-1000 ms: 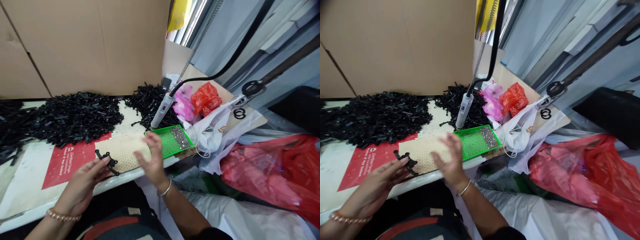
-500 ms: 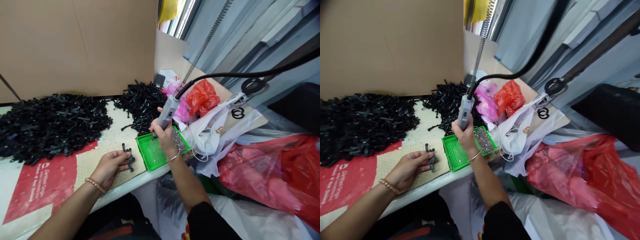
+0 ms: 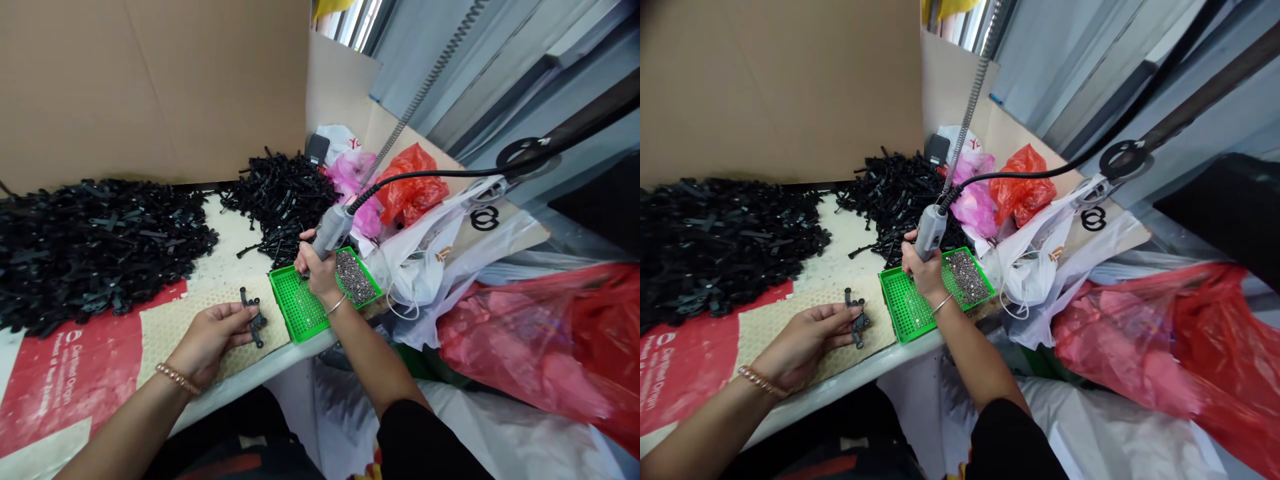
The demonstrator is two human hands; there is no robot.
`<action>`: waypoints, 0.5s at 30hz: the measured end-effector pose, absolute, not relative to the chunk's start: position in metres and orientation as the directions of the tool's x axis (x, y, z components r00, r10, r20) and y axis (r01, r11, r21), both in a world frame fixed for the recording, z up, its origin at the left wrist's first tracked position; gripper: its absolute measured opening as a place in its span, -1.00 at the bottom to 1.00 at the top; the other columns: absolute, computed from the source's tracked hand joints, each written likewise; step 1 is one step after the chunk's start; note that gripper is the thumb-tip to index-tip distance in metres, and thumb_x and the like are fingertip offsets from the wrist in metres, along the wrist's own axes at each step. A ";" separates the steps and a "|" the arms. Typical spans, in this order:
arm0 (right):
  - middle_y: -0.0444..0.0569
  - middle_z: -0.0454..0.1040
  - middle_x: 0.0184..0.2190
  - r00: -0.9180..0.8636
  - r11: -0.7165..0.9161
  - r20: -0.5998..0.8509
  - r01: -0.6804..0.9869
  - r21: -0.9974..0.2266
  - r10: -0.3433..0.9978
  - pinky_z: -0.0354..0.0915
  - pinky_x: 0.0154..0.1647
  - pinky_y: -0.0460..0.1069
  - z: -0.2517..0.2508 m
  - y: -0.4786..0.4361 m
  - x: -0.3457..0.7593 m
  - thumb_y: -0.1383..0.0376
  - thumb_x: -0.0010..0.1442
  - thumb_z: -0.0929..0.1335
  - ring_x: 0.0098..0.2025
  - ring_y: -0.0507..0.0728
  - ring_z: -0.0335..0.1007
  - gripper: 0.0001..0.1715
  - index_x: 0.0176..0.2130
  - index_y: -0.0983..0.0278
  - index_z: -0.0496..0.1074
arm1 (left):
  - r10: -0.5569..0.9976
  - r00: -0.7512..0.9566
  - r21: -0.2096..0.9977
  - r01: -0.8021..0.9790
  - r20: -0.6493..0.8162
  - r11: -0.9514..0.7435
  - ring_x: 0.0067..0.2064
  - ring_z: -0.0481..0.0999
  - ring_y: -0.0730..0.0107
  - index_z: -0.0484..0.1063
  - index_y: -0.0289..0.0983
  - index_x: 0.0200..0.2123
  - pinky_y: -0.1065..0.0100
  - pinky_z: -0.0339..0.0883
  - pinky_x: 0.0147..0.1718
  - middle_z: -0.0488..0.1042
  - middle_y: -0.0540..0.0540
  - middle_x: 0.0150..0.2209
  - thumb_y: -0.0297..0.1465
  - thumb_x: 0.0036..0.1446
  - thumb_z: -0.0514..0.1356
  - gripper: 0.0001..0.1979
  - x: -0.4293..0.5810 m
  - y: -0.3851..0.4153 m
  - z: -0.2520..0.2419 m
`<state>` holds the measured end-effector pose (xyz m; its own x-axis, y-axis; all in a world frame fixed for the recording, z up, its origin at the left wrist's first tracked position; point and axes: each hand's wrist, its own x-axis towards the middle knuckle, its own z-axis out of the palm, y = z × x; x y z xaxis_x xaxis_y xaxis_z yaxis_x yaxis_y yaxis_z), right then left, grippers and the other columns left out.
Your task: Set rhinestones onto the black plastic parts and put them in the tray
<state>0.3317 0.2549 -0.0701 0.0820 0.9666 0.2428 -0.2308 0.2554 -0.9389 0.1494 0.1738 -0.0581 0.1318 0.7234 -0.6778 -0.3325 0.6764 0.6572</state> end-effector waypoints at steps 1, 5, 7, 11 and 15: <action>-0.33 0.09 -0.70 0.080 0.249 0.237 -0.220 -0.943 0.968 0.10 -0.62 -0.13 -0.071 0.255 0.332 0.06 0.07 0.41 -0.69 -0.04 0.01 -0.58 -0.19 0.24 0.27 | 0.723 0.134 0.657 -0.330 -0.678 0.677 -0.47 0.51 0.45 0.53 -0.45 -0.46 0.55 0.46 -0.51 0.53 -0.17 -0.43 -0.64 0.11 0.24 -0.88 0.150 0.174 -0.058; -0.32 0.12 -0.68 0.059 0.260 0.253 -0.210 -0.942 0.966 0.10 -0.62 -0.14 -0.074 0.255 0.333 0.07 0.10 0.41 -0.68 -0.04 0.05 -0.60 -0.18 0.24 0.28 | 0.718 0.126 0.655 -0.326 -0.685 0.682 -0.47 0.51 0.45 0.53 -0.46 -0.46 0.54 0.47 -0.51 0.53 -0.17 -0.43 -0.66 0.12 0.23 -0.87 0.151 0.174 -0.054; -0.32 0.14 -0.68 0.045 0.283 0.280 -0.221 -0.933 0.959 0.10 -0.63 -0.14 -0.076 0.256 0.333 0.12 0.13 0.40 -0.69 -0.04 0.05 -0.65 -0.18 0.25 0.29 | 0.715 0.121 0.653 -0.326 -0.688 0.683 -0.48 0.51 0.46 0.53 -0.46 -0.47 0.55 0.46 -0.53 0.52 -0.16 -0.44 -0.66 0.12 0.22 -0.86 0.151 0.173 -0.053; -0.32 0.15 -0.69 0.027 0.312 0.314 -0.224 -0.923 0.949 0.09 -0.64 -0.15 -0.077 0.257 0.334 0.16 0.16 0.39 -0.69 -0.04 0.04 -0.70 -0.18 0.26 0.29 | 0.712 0.125 0.649 -0.328 -0.691 0.687 -0.49 0.50 0.47 0.52 -0.45 -0.46 0.56 0.45 -0.54 0.53 -0.15 -0.45 -0.67 0.12 0.22 -0.85 0.152 0.173 -0.052; -0.32 0.14 -0.69 0.025 0.301 0.303 -0.204 -0.931 0.953 0.10 -0.64 -0.15 -0.078 0.257 0.334 0.12 0.14 0.39 -0.69 -0.04 0.05 -0.66 -0.18 0.26 0.28 | 0.707 0.133 0.644 -0.324 -0.694 0.693 -0.48 0.50 0.47 0.51 -0.45 -0.46 0.54 0.46 -0.52 0.53 -0.14 -0.44 -0.66 0.15 0.20 -0.84 0.151 0.173 -0.053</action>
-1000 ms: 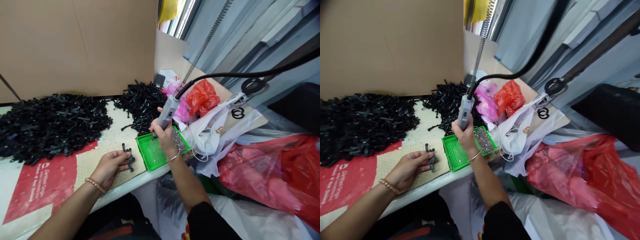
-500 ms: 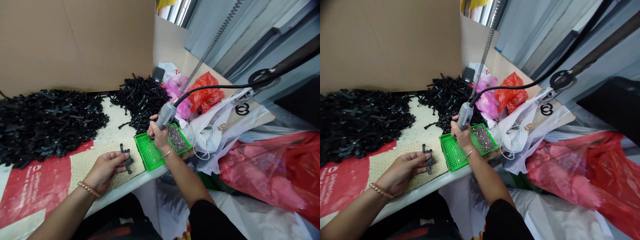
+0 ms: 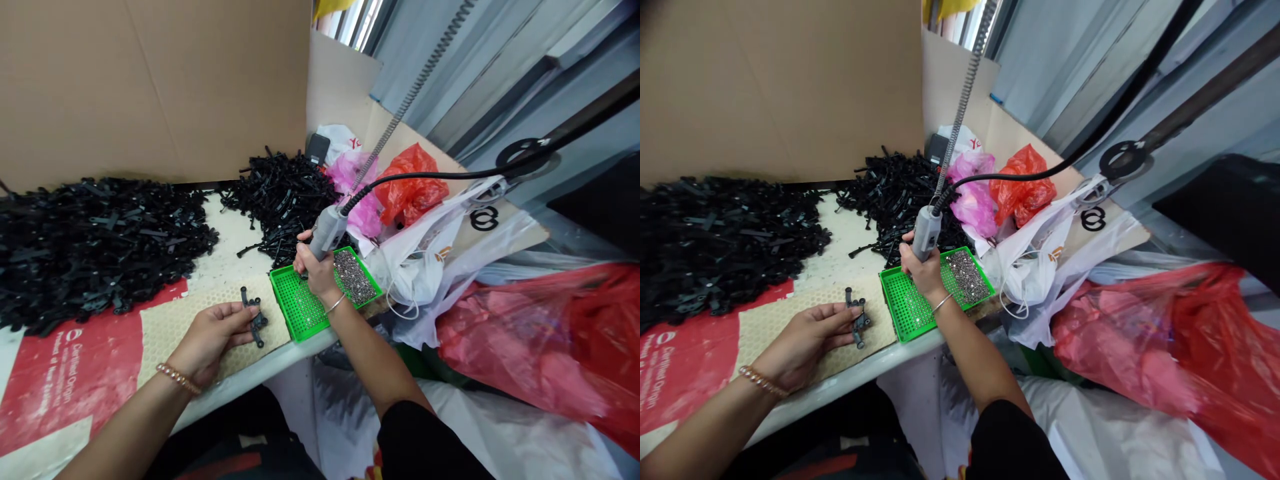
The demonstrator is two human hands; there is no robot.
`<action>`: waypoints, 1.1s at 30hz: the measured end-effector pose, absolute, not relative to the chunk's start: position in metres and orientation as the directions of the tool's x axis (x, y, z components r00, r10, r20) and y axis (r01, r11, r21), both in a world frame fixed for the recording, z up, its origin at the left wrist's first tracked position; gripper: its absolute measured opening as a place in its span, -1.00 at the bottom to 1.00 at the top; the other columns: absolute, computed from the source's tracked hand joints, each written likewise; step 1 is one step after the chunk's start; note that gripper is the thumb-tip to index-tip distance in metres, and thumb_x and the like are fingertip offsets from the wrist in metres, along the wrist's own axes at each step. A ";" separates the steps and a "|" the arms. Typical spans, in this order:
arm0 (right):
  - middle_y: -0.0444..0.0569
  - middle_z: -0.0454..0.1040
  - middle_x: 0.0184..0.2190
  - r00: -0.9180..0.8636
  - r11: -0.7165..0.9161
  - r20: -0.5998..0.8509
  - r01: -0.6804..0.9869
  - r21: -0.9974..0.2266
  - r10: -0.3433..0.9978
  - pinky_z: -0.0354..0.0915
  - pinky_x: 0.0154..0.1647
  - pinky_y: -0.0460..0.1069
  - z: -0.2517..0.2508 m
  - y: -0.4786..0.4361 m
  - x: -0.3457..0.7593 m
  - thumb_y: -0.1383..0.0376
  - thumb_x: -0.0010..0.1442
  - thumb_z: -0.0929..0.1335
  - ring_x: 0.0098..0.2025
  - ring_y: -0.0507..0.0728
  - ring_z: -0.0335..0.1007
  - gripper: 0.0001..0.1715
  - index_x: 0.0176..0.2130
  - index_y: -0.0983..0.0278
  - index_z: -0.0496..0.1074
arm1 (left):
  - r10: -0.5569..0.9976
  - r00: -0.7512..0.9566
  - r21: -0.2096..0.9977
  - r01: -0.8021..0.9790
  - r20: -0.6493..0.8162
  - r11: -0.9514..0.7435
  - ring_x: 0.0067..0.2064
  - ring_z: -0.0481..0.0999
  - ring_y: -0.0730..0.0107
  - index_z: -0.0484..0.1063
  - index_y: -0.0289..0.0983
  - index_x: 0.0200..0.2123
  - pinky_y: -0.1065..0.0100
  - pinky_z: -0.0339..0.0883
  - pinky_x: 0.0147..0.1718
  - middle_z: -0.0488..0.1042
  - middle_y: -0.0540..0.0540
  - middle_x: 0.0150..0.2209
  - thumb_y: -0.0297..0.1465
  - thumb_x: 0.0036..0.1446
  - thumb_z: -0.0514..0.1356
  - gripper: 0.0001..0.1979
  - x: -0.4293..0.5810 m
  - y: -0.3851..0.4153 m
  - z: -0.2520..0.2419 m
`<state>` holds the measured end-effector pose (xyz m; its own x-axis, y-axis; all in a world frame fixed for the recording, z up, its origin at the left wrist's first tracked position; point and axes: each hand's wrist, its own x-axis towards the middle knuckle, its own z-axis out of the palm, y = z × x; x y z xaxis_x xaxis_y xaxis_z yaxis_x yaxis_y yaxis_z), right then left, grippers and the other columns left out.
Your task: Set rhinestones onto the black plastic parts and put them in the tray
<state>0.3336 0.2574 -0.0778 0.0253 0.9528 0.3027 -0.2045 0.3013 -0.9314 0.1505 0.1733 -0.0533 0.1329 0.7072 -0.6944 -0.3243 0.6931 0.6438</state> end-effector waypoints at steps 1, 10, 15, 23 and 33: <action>-0.32 0.14 -0.69 0.026 0.299 0.300 -0.200 -0.933 0.954 0.11 -0.64 -0.15 -0.078 0.257 0.334 0.12 0.14 0.39 -0.69 -0.04 0.06 -0.66 -0.19 0.26 0.28 | 0.705 0.133 0.643 -0.320 -0.696 0.695 -0.48 0.50 0.47 0.51 -0.45 -0.46 0.54 0.46 -0.52 0.52 -0.14 -0.44 -0.66 0.16 0.20 -0.84 0.150 0.173 -0.054; -0.28 0.17 -0.65 0.022 0.297 0.298 -0.195 -0.935 0.954 0.13 -0.64 -0.14 -0.080 0.257 0.333 0.12 0.13 0.40 -0.68 -0.04 0.08 -0.67 -0.25 0.27 0.29 | 0.705 0.134 0.648 -0.302 -0.697 0.699 -0.44 0.52 0.46 0.51 -0.46 -0.42 0.55 0.46 -0.50 0.53 -0.15 -0.41 -0.65 0.17 0.19 -0.86 0.150 0.174 -0.057; -0.26 0.18 -0.64 0.005 0.291 0.295 -0.176 -0.940 0.956 0.13 -0.63 -0.14 -0.079 0.256 0.332 0.11 0.13 0.40 -0.67 -0.05 0.08 -0.68 -0.34 0.28 0.28 | 0.707 0.124 0.656 -0.290 -0.696 0.697 -0.47 0.50 0.48 0.51 -0.46 -0.41 0.55 0.45 -0.52 0.53 -0.14 -0.42 -0.65 0.17 0.20 -0.87 0.150 0.174 -0.058; -0.32 0.15 -0.70 0.088 0.326 0.314 -0.243 -0.914 0.945 0.10 -0.63 -0.15 -0.068 0.255 0.333 0.16 0.11 0.41 -0.69 -0.04 0.03 -0.65 -0.14 0.27 0.32 | 0.723 0.128 0.674 -0.282 -0.678 0.682 -0.44 0.51 0.45 0.49 -0.48 -0.40 0.52 0.46 -0.50 0.53 -0.17 -0.40 -0.65 0.16 0.19 -0.89 0.152 0.174 -0.060; -0.36 0.02 -0.71 -0.031 0.157 0.210 -0.556 -0.816 0.977 0.07 -0.60 -0.15 -0.022 0.225 0.277 0.10 0.07 0.39 -0.69 -0.05 -0.10 -0.56 -0.09 0.21 0.28 | 0.757 0.148 0.699 -0.304 -0.636 0.647 -0.49 0.47 0.49 0.47 -0.47 -0.44 0.51 0.45 -0.52 0.50 -0.15 -0.44 -0.64 0.13 0.21 -0.90 0.151 0.173 -0.068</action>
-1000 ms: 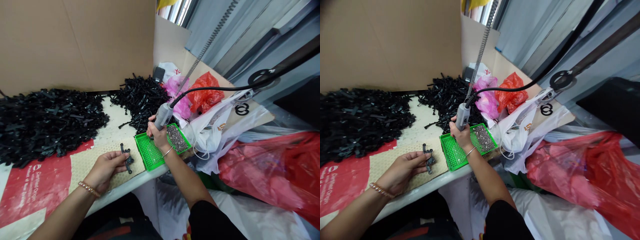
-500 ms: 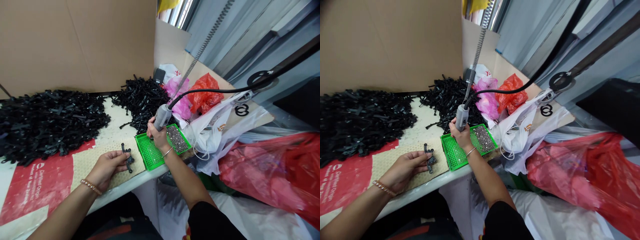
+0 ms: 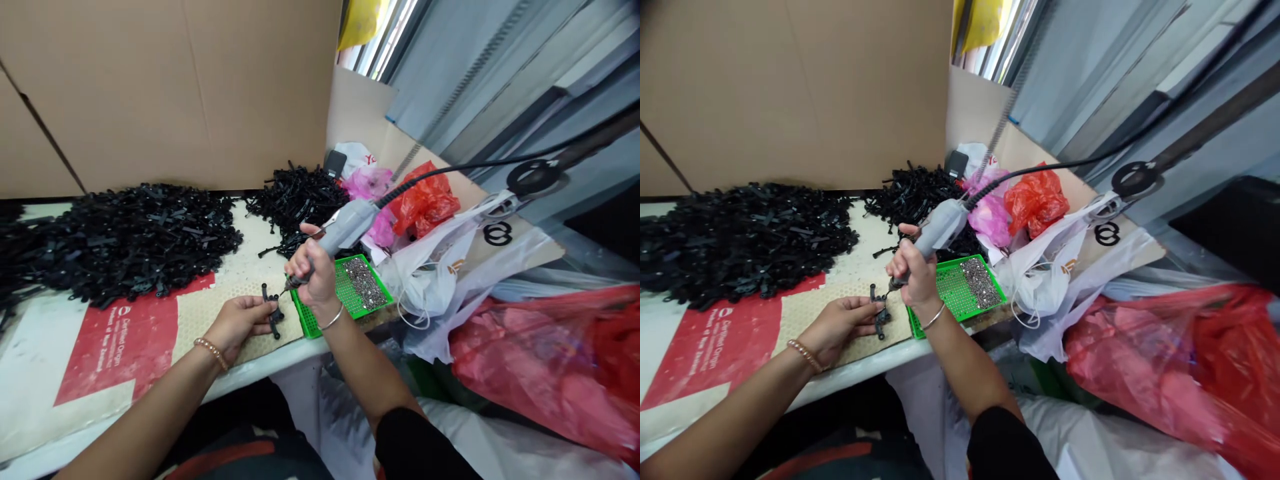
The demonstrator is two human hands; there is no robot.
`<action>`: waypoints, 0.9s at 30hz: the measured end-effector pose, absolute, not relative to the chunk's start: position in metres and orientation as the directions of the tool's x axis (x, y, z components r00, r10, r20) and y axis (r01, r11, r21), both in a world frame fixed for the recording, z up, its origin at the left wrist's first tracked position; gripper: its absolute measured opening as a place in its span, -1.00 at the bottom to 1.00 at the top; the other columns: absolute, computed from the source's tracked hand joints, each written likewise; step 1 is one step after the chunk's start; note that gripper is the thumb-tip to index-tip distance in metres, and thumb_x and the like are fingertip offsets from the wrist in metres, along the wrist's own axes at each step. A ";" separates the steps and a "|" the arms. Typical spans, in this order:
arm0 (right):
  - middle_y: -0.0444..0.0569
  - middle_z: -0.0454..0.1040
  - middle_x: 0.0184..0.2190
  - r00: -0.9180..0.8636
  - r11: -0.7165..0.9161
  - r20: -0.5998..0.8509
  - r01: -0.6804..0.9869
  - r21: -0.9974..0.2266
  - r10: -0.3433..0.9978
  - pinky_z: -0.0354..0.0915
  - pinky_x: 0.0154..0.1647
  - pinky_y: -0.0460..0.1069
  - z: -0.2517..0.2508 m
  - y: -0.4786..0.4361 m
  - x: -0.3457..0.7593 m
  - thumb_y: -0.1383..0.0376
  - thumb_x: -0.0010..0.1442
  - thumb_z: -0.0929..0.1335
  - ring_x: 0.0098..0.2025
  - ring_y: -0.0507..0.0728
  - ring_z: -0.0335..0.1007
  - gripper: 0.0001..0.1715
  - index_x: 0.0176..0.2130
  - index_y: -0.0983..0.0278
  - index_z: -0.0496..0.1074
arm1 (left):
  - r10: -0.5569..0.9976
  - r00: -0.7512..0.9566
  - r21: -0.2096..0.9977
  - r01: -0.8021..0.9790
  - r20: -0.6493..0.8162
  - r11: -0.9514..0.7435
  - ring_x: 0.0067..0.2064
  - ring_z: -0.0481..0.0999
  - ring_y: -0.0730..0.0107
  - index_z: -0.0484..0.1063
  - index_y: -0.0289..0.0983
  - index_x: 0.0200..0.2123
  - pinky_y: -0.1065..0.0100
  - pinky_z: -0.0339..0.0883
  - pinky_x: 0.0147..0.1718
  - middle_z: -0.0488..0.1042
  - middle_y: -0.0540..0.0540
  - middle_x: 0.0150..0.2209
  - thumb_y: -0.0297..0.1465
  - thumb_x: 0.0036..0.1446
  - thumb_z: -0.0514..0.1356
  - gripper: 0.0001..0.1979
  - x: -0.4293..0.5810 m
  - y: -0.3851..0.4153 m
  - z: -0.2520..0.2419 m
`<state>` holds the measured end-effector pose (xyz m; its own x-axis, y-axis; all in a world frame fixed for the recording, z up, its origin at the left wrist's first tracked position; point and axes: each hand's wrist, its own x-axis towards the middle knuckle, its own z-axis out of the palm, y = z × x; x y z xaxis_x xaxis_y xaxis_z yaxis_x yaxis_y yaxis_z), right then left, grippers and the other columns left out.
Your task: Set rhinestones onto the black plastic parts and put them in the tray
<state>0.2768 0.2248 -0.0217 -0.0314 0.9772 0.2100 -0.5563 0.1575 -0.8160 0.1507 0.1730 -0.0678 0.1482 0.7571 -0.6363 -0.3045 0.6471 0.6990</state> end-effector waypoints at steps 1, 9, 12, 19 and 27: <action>-0.36 0.02 -0.71 -0.055 0.139 0.203 -0.554 -0.821 0.978 0.06 -0.60 -0.15 -0.023 0.224 0.271 0.10 0.07 0.39 -0.69 -0.05 -0.09 -0.56 -0.11 0.21 0.27 | 0.762 0.148 0.704 -0.305 -0.630 0.642 -0.50 0.46 0.49 0.47 -0.47 -0.44 0.51 0.44 -0.52 0.50 -0.14 -0.45 -0.63 0.12 0.22 -0.91 0.151 0.173 -0.069; -0.36 0.07 -0.72 -0.064 0.118 0.183 -0.550 -0.827 0.981 0.08 -0.60 -0.15 -0.033 0.225 0.259 0.12 0.03 0.41 -0.70 -0.06 -0.07 -0.57 -0.17 0.23 0.26 | 0.777 0.165 0.717 -0.308 -0.607 0.625 -0.48 0.45 0.48 0.49 -0.47 -0.40 0.50 0.43 -0.53 0.50 -0.14 -0.42 -0.56 0.01 0.33 -0.92 0.150 0.172 -0.076; -0.36 0.06 -0.72 -0.059 0.125 0.183 -0.531 -0.838 0.981 0.08 -0.60 -0.15 -0.034 0.226 0.260 0.10 0.03 0.42 -0.70 -0.06 -0.07 -0.55 -0.15 0.23 0.25 | 0.784 0.177 0.722 -0.309 -0.595 0.619 -0.46 0.47 0.46 0.50 -0.45 -0.41 0.49 0.44 -0.51 0.51 -0.15 -0.40 -0.51 -0.08 0.40 -0.84 0.149 0.171 -0.078; -0.36 0.04 -0.72 -0.044 0.130 0.177 -0.516 -0.846 0.983 0.07 -0.60 -0.16 -0.037 0.226 0.258 0.09 0.02 0.41 -0.70 -0.06 -0.09 -0.49 -0.09 0.22 0.25 | 0.791 0.177 0.726 -0.319 -0.586 0.609 -0.49 0.44 0.49 0.49 -0.45 -0.42 0.50 0.43 -0.52 0.50 -0.13 -0.43 -0.51 -0.09 0.40 -0.83 0.150 0.171 -0.076; -0.36 0.04 -0.72 -0.051 0.146 0.198 -0.506 -0.850 0.979 0.09 -0.59 -0.15 -0.040 0.225 0.260 0.10 0.05 0.41 -0.70 -0.05 -0.07 -0.51 -0.08 0.23 0.26 | 0.786 0.175 0.726 -0.306 -0.592 0.615 -0.49 0.44 0.49 0.49 -0.46 -0.42 0.50 0.43 -0.52 0.49 -0.13 -0.44 -0.53 -0.04 0.36 -0.89 0.150 0.171 -0.074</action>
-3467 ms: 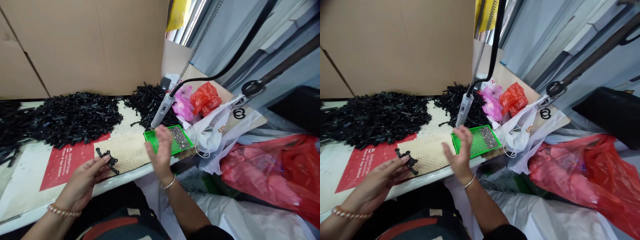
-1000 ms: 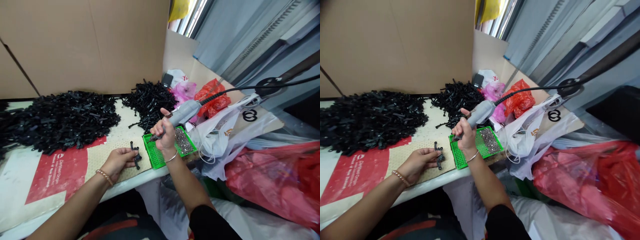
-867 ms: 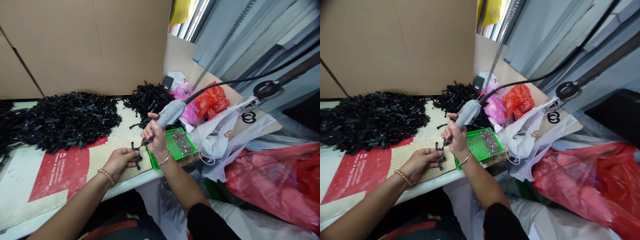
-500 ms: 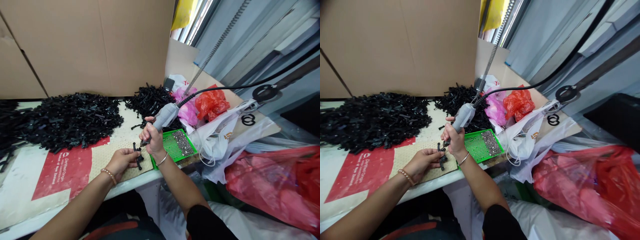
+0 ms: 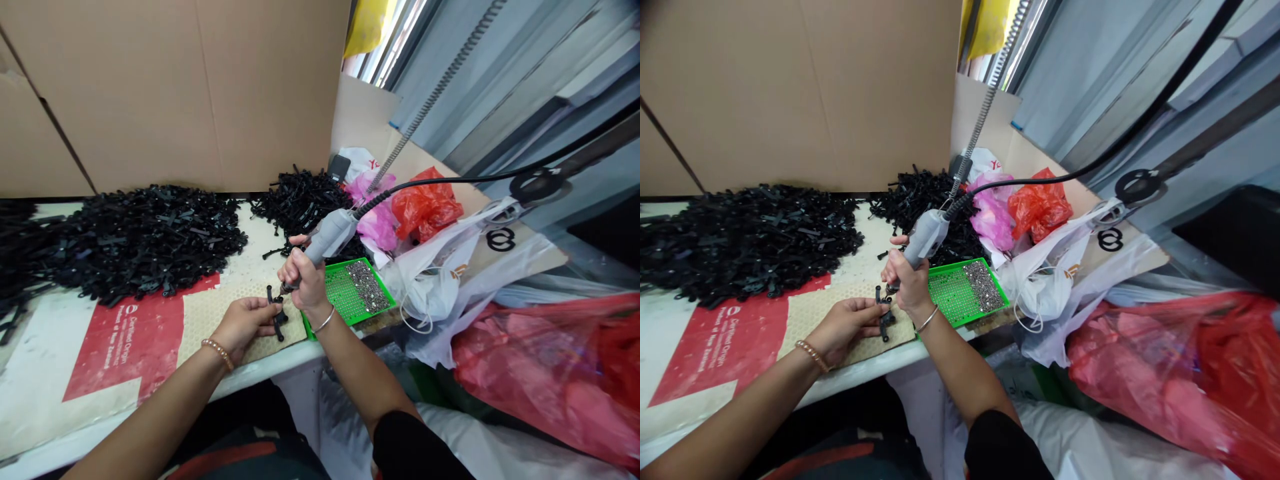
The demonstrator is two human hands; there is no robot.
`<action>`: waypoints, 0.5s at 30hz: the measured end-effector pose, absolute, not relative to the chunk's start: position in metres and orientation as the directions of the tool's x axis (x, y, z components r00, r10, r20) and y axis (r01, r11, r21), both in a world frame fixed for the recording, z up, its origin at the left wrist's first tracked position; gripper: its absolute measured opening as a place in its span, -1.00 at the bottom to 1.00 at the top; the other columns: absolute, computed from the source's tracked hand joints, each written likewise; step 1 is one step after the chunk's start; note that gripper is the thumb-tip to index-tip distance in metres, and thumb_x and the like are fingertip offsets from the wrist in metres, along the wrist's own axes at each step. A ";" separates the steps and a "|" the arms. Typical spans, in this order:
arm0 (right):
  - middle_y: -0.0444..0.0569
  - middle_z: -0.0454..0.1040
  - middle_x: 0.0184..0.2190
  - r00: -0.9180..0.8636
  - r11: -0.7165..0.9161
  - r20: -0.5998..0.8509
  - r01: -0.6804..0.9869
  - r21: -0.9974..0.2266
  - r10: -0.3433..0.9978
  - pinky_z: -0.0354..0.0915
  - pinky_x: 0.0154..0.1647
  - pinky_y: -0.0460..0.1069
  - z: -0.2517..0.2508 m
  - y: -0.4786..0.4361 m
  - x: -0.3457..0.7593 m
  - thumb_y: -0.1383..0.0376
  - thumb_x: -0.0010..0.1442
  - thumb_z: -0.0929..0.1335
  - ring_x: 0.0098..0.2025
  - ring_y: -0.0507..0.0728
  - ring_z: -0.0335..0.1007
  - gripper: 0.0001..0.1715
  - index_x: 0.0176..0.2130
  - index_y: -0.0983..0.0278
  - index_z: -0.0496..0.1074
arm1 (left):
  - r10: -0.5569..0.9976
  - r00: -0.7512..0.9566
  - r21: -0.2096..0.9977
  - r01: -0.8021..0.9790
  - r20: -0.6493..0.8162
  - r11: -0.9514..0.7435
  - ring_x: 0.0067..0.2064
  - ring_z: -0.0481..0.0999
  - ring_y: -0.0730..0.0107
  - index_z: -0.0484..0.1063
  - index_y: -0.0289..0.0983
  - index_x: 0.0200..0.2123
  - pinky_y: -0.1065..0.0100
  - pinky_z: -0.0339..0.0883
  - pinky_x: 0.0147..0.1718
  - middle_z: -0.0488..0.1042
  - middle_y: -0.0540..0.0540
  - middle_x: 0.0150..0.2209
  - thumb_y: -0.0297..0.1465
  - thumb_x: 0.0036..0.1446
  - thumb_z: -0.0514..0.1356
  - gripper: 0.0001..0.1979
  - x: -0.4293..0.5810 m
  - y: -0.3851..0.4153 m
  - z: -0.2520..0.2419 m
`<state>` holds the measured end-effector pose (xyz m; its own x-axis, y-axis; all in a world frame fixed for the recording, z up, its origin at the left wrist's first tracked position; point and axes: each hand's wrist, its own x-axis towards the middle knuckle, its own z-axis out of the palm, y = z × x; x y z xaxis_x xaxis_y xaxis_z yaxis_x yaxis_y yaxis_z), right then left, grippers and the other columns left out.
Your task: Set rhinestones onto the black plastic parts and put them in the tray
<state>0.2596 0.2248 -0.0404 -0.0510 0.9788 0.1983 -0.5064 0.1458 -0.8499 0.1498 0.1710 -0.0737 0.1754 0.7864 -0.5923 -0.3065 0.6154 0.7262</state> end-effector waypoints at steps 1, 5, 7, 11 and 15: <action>-0.36 0.04 -0.72 -0.047 0.147 0.196 -0.497 -0.855 0.980 0.09 -0.59 -0.15 -0.040 0.224 0.260 0.09 0.04 0.41 -0.70 -0.05 -0.07 -0.51 -0.09 0.23 0.27 | 0.785 0.173 0.726 -0.305 -0.595 0.617 -0.50 0.44 0.50 0.49 -0.46 -0.43 0.50 0.42 -0.53 0.49 -0.13 -0.44 -0.54 -0.04 0.36 -0.89 0.150 0.171 -0.073; -0.36 0.04 -0.72 -0.054 0.145 0.196 -0.492 -0.859 0.979 0.09 -0.60 -0.14 -0.038 0.223 0.259 0.08 0.03 0.41 -0.70 -0.06 -0.07 -0.52 -0.12 0.24 0.28 | 0.780 0.160 0.722 -0.303 -0.604 0.622 -0.49 0.44 0.50 0.48 -0.46 -0.44 0.51 0.42 -0.53 0.49 -0.13 -0.45 -0.55 -0.03 0.35 -0.90 0.150 0.170 -0.071; -0.36 0.05 -0.72 -0.058 0.146 0.200 -0.492 -0.858 0.978 0.09 -0.60 -0.14 -0.038 0.223 0.258 0.08 0.02 0.41 -0.70 -0.06 -0.07 -0.53 -0.14 0.25 0.28 | 0.784 0.151 0.725 -0.308 -0.603 0.616 -0.50 0.42 0.51 0.48 -0.45 -0.46 0.51 0.41 -0.54 0.48 -0.11 -0.46 -0.55 -0.05 0.36 -0.89 0.150 0.170 -0.071; -0.36 0.06 -0.73 -0.078 0.155 0.217 -0.478 -0.864 0.973 0.11 -0.59 -0.14 -0.042 0.222 0.256 0.07 0.03 0.41 -0.71 -0.06 -0.05 -0.56 -0.18 0.23 0.26 | 0.788 0.158 0.729 -0.308 -0.595 0.612 -0.50 0.43 0.50 0.48 -0.45 -0.46 0.50 0.42 -0.53 0.48 -0.11 -0.46 -0.52 -0.10 0.40 -0.84 0.150 0.170 -0.073; -0.37 0.09 -0.73 -0.143 0.148 0.239 -0.467 -0.872 0.960 0.11 -0.61 -0.13 -0.046 0.222 0.257 0.08 0.06 0.41 -0.72 -0.06 -0.05 -0.59 -0.23 0.23 0.22 | 0.782 0.161 0.718 -0.320 -0.602 0.619 -0.47 0.48 0.45 0.48 -0.45 -0.47 0.48 0.44 -0.48 0.51 -0.16 -0.44 -0.51 -0.12 0.42 -0.83 0.150 0.171 -0.077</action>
<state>0.2565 0.2223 -0.0461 -0.1432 0.9603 0.2395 -0.4669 0.1478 -0.8719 0.1499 0.1712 -0.0769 0.1605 0.7819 -0.6024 -0.3199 0.6186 0.7176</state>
